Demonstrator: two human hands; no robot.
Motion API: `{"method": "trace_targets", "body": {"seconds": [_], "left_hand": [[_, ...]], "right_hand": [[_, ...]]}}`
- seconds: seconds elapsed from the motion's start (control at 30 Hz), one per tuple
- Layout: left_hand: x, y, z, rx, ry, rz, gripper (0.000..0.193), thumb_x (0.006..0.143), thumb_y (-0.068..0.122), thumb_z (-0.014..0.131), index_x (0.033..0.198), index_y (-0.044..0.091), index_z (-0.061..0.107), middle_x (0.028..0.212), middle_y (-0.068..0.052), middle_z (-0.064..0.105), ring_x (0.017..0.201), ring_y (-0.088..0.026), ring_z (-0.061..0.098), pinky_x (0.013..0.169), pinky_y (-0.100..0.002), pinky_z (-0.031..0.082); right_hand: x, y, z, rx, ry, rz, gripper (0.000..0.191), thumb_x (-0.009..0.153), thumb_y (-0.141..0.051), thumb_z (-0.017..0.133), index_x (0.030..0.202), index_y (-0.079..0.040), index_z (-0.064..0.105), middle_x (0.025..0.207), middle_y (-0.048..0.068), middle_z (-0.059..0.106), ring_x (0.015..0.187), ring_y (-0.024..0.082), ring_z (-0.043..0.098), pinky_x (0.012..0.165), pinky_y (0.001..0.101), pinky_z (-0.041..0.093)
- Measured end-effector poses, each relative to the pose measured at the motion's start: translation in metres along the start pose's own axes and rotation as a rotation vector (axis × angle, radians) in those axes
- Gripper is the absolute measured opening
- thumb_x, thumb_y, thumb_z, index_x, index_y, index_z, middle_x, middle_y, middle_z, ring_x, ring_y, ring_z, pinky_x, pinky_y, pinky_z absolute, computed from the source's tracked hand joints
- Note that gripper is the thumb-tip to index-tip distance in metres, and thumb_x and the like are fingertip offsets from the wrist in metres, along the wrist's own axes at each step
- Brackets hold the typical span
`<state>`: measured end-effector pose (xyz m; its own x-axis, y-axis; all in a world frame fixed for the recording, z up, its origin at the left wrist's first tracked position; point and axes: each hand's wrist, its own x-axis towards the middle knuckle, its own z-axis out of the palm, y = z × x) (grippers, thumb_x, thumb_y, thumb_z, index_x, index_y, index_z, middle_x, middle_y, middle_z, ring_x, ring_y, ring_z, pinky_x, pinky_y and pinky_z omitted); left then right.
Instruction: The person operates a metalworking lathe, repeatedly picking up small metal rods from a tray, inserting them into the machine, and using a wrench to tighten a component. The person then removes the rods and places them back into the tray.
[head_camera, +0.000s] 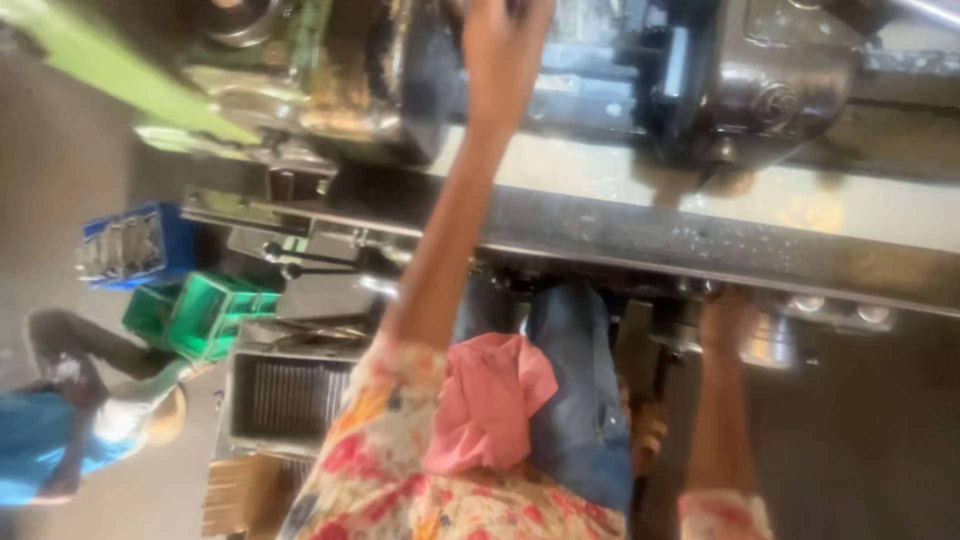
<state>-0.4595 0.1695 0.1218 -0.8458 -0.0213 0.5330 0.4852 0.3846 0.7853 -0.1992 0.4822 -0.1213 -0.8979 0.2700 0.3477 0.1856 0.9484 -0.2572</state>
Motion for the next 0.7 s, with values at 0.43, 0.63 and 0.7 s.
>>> {"method": "trace_targets", "body": {"seconds": [0.43, 0.63, 0.7], "left_hand": [[-0.412, 0.045, -0.124, -0.481, -0.170, -0.768, 0.013, 0.095, 0.014, 0.076, 0.097, 0.005, 0.068, 0.086, -0.003, 0.067, 0.077, -0.010, 0.061, 0.065, -0.028, 0.052], [-0.443, 0.068, -0.125, -0.549, -0.051, -0.874, 0.015, 0.093, 0.013, 0.074, 0.088, 0.006, 0.062, 0.079, 0.003, 0.062, 0.070, -0.007, 0.058, 0.059, -0.026, 0.048], [-0.441, 0.074, -0.125, -0.465, 0.010, -0.815, 0.019, 0.092, 0.012, 0.076, 0.082, 0.005, 0.062, 0.076, 0.003, 0.061, 0.069, -0.006, 0.057, 0.057, -0.026, 0.047]], "right_hand": [[-0.184, -0.135, -0.058, 1.287, -0.586, 0.580, 0.028, 0.111, -0.034, 0.053, 0.111, -0.012, 0.072, 0.070, -0.004, 0.048, 0.059, 0.009, 0.041, 0.050, 0.0278, 0.032], [-0.205, -0.221, -0.139, 1.473, -0.787, 0.785, 0.022, 0.111, -0.033, 0.052, 0.107, -0.013, 0.061, 0.068, -0.004, 0.048, 0.054, 0.005, 0.039, 0.046, 0.0231, 0.027], [-0.194, -0.235, -0.155, 1.438, -0.798, 0.822, 0.021, 0.109, -0.031, 0.052, 0.108, -0.013, 0.062, 0.067, -0.004, 0.048, 0.051, 0.005, 0.038, 0.043, 0.0228, 0.025]]}}
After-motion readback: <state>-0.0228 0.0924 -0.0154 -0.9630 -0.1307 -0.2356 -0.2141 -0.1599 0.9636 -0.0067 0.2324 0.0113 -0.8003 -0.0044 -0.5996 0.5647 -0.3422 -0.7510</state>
